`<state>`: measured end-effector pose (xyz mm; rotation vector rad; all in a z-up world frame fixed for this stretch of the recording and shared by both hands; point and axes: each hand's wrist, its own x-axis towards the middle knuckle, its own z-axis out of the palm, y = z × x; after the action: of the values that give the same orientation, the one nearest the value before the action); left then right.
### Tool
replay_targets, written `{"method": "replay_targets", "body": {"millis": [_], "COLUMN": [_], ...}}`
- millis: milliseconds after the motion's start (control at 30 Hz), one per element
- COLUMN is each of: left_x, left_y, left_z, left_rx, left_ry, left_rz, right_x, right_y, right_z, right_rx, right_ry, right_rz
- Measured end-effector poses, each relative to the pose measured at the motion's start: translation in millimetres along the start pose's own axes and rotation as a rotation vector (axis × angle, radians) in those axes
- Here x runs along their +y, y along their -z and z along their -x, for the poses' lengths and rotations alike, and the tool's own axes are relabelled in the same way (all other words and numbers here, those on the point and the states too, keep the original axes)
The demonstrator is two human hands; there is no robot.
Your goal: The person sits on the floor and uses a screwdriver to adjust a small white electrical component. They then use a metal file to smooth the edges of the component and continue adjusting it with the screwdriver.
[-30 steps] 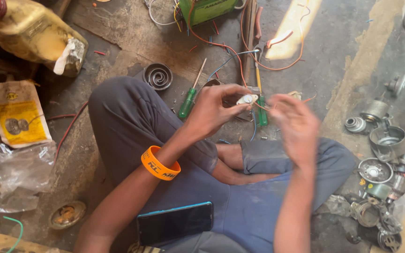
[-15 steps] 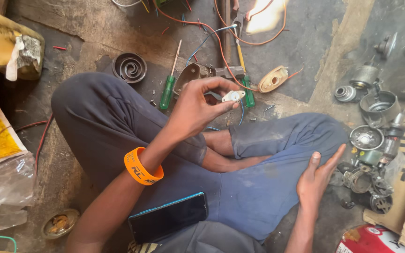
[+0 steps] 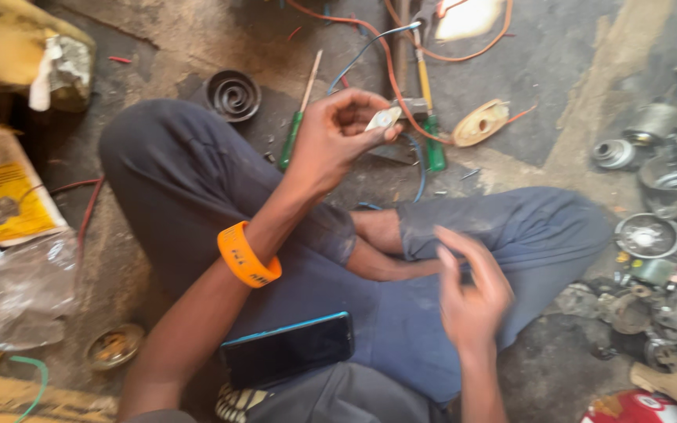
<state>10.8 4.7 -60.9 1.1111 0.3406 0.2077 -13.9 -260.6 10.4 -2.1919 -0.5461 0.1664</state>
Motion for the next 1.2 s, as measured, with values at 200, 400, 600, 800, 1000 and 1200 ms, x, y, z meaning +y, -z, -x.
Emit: {"method": "replay_targets", "body": {"millis": [200, 400, 600, 800, 1000, 1200], "left_x": [-14, -12, -4, 1, 3, 3], "left_y": [11, 13, 4, -3, -7, -7], "left_z": [-5, -3, -3, 4, 2, 7], "left_rx": [0.144, 0.153, 0.129, 0.109, 0.104, 0.16], "left_ry": [-0.075, -0.128, -0.057, -0.102, -0.093, -0.255], "left_rz": [0.014, -0.041, -0.097, -0.12, -0.186, -0.444], "right_x": [16, 34, 53, 51, 44, 46], "right_y": [-90, -128, -104, -66, -55, -52], "right_z": [-118, -134, -137, -149, -148, -147], "right_rx": [-0.383, -0.282, -0.178, -0.206, -0.2, -0.264], "right_ry": [0.249, 0.341, 0.18, -0.083, -0.247, -0.216], "right_rz": [0.26, 0.322, 0.262, -0.692, -0.786, -0.811]}}
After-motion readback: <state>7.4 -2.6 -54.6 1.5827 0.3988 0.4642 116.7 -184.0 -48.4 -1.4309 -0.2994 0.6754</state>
